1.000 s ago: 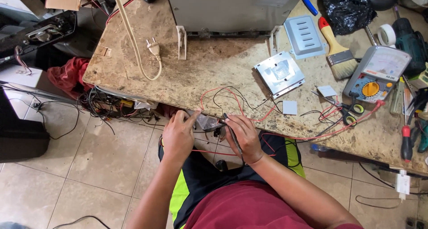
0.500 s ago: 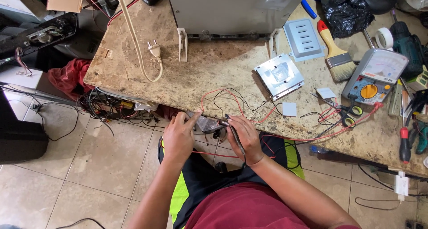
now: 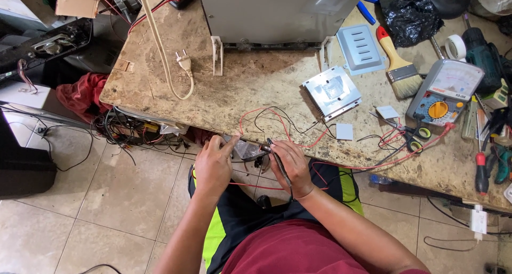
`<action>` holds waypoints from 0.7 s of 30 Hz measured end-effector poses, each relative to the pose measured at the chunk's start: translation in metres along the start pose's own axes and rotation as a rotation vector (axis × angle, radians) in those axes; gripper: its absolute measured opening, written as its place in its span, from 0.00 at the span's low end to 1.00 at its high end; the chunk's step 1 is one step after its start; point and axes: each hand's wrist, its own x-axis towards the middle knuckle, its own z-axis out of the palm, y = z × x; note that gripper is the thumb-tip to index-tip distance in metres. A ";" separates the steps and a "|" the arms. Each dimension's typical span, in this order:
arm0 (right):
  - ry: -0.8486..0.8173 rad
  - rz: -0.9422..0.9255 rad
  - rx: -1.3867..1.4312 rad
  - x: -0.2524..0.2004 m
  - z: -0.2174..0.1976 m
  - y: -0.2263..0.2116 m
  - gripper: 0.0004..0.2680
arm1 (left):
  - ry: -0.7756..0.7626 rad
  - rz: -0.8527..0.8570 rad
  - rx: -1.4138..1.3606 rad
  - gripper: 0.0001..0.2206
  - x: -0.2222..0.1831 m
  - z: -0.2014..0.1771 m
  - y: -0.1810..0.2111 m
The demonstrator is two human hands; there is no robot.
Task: Testing electronic components using a multimeter and inspecting parts on a repair bench.
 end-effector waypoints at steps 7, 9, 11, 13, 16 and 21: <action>-0.009 -0.004 -0.036 -0.003 0.004 0.002 0.09 | 0.013 0.003 0.015 0.21 -0.002 0.006 -0.003; -0.020 -0.003 -0.044 -0.005 0.004 0.003 0.08 | 0.021 0.003 0.028 0.20 -0.002 0.007 -0.003; -0.016 -0.010 -0.054 -0.004 0.006 0.002 0.09 | 0.030 0.005 0.027 0.21 -0.004 0.008 -0.006; -0.001 -0.010 -0.085 -0.003 0.002 0.003 0.09 | 0.039 0.029 0.014 0.21 -0.003 0.008 -0.003; -0.003 -0.016 -0.046 0.000 -0.001 0.003 0.08 | 0.013 0.017 0.010 0.22 -0.001 0.004 -0.001; -0.004 -0.039 -0.027 0.000 -0.003 0.004 0.08 | 0.028 0.012 0.039 0.21 -0.001 0.004 -0.002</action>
